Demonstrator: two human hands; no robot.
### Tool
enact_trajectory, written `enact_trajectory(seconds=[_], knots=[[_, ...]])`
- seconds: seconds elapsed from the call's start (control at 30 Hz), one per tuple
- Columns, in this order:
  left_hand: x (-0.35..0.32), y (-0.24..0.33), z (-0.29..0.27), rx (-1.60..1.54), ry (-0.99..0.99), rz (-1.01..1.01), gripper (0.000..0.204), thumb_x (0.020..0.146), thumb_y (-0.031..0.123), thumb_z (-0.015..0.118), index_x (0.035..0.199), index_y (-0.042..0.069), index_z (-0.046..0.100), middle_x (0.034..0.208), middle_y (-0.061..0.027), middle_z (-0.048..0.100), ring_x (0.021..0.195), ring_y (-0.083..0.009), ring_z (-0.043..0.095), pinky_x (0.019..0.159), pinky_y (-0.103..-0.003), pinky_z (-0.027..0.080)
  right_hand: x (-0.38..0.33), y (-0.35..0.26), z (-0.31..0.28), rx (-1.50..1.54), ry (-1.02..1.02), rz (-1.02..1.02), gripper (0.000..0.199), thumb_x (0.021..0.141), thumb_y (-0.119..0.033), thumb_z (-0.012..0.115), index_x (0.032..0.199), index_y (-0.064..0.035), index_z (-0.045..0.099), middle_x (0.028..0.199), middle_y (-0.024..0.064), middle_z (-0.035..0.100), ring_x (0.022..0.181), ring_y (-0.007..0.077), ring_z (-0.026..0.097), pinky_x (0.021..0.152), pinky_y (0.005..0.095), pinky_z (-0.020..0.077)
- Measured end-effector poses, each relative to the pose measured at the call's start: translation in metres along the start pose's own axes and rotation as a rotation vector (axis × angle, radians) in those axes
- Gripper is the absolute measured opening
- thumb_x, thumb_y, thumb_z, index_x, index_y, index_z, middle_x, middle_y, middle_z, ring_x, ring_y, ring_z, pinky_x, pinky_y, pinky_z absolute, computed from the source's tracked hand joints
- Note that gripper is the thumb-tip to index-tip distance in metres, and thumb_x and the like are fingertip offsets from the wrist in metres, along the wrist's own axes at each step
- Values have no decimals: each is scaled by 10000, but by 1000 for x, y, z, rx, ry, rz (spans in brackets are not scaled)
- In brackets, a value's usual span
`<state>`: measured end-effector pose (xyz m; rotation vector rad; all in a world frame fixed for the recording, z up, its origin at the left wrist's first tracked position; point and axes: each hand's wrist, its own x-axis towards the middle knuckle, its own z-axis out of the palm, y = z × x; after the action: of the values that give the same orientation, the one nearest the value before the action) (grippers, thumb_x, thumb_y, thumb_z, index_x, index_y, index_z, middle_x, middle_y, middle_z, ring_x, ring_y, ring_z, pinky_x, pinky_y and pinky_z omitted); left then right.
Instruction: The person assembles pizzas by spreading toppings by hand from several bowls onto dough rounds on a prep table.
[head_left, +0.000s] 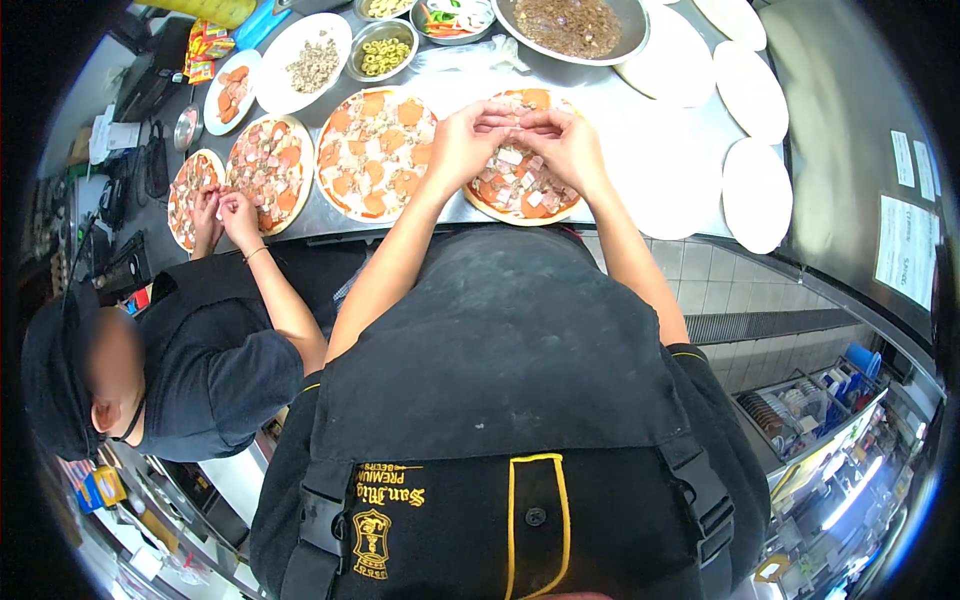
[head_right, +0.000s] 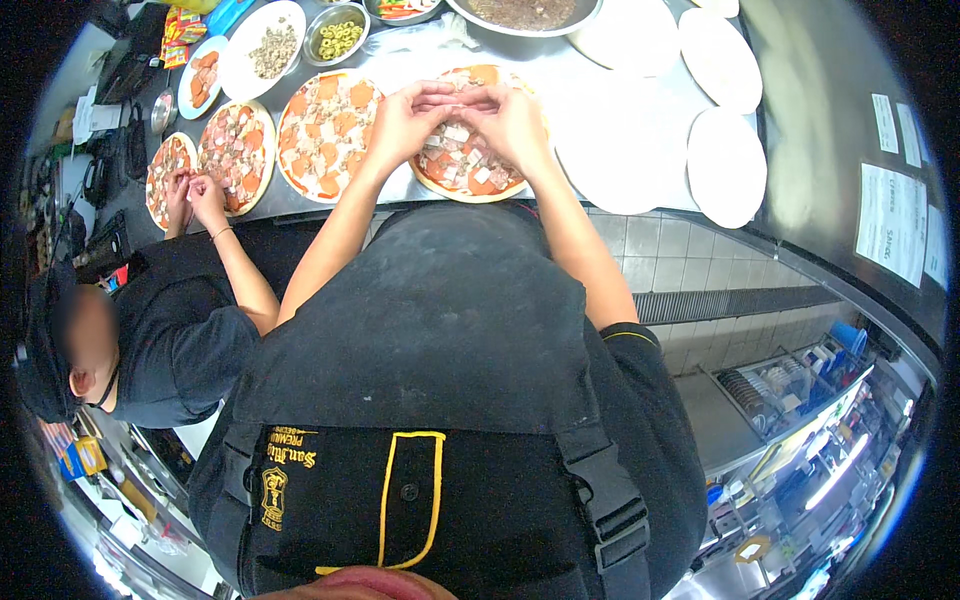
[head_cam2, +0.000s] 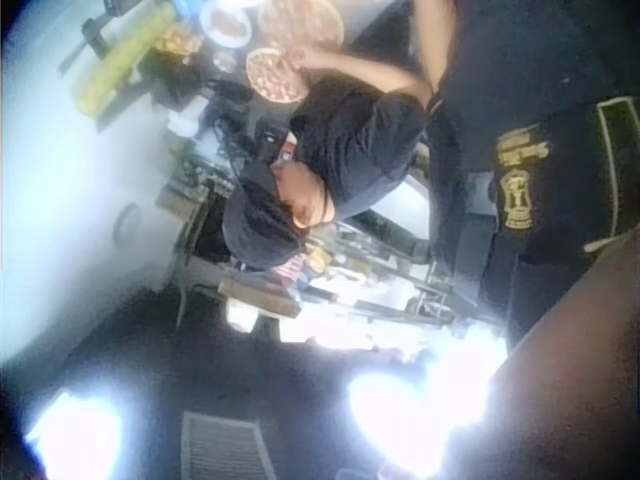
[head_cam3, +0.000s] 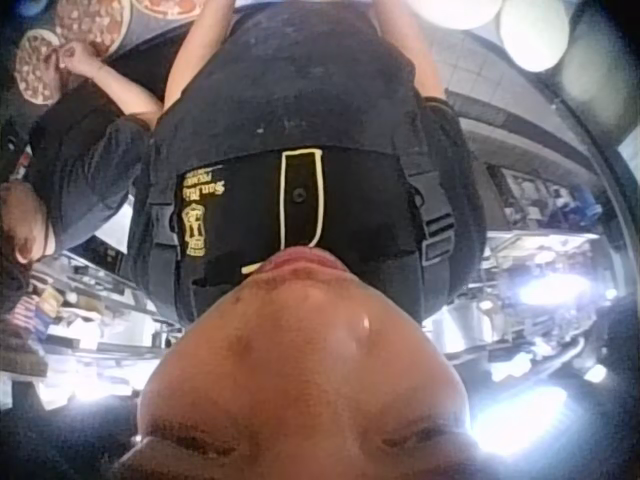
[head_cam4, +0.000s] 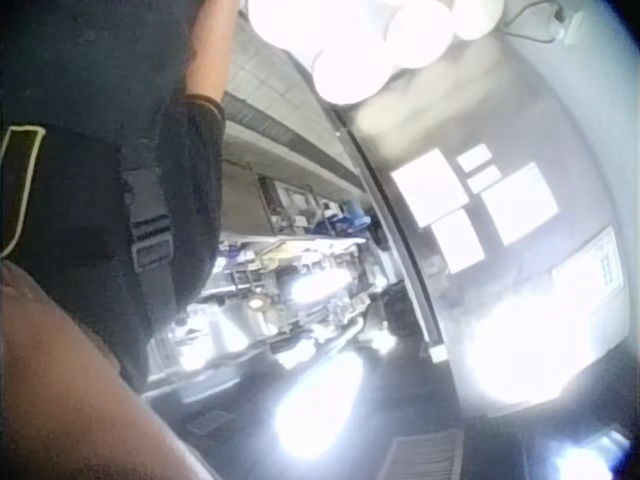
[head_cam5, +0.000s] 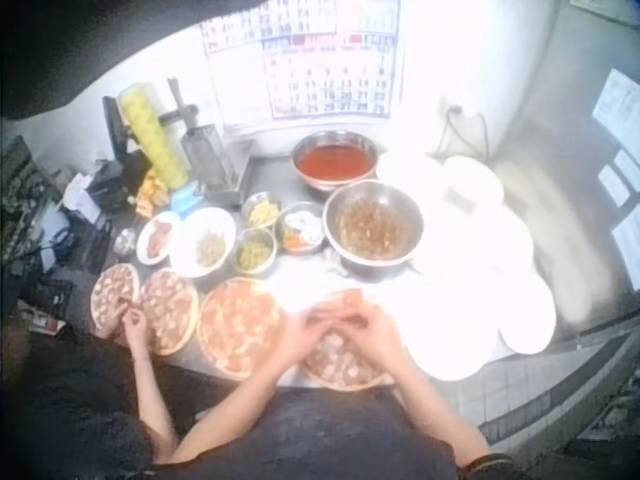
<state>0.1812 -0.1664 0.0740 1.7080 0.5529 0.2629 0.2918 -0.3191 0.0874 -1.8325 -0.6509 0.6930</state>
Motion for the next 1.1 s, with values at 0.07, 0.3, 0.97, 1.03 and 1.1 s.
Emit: enact_trajectory(seconds=[0.07,0.3,0.97,1.03,1.1], knots=[[-1,4,1,67,1,10,220,905,61,743,1118,11,732,994,-119,779,905,-158,747,835,-296,597,-1,9,-8,-130,42,-33,279,867,-176,790,1101,-24,772,935,106,778,836,162,738,774,301,587],[-2,-17,-5,498,60,271,147,903,140,744,1016,49,760,889,-118,756,799,-217,730,720,-347,567,-41,-2,-46,-692,-30,85,306,827,-247,796,1094,-96,796,865,138,760,783,245,736,762,373,571],[-49,-2,-70,150,408,-27,228,937,145,738,1136,33,744,947,-48,729,772,-84,656,708,-256,553,-59,-1,-46,-457,127,15,208,844,-146,756,1006,-20,786,958,182,760,753,245,717,726,358,566],[-44,3,-82,215,504,70,212,911,145,746,1094,36,750,984,-100,738,789,-148,691,733,-293,570,-56,3,-43,-326,204,-34,188,859,-120,747,1011,-15,787,994,173,763,763,233,719,735,343,570],[-35,8,-103,202,556,111,217,906,147,749,1085,25,747,993,-104,739,797,-154,699,738,-295,574,-48,22,-43,-492,154,-169,192,879,-104,743,1043,-11,781,1014,157,762,776,208,717,742,329,572]])
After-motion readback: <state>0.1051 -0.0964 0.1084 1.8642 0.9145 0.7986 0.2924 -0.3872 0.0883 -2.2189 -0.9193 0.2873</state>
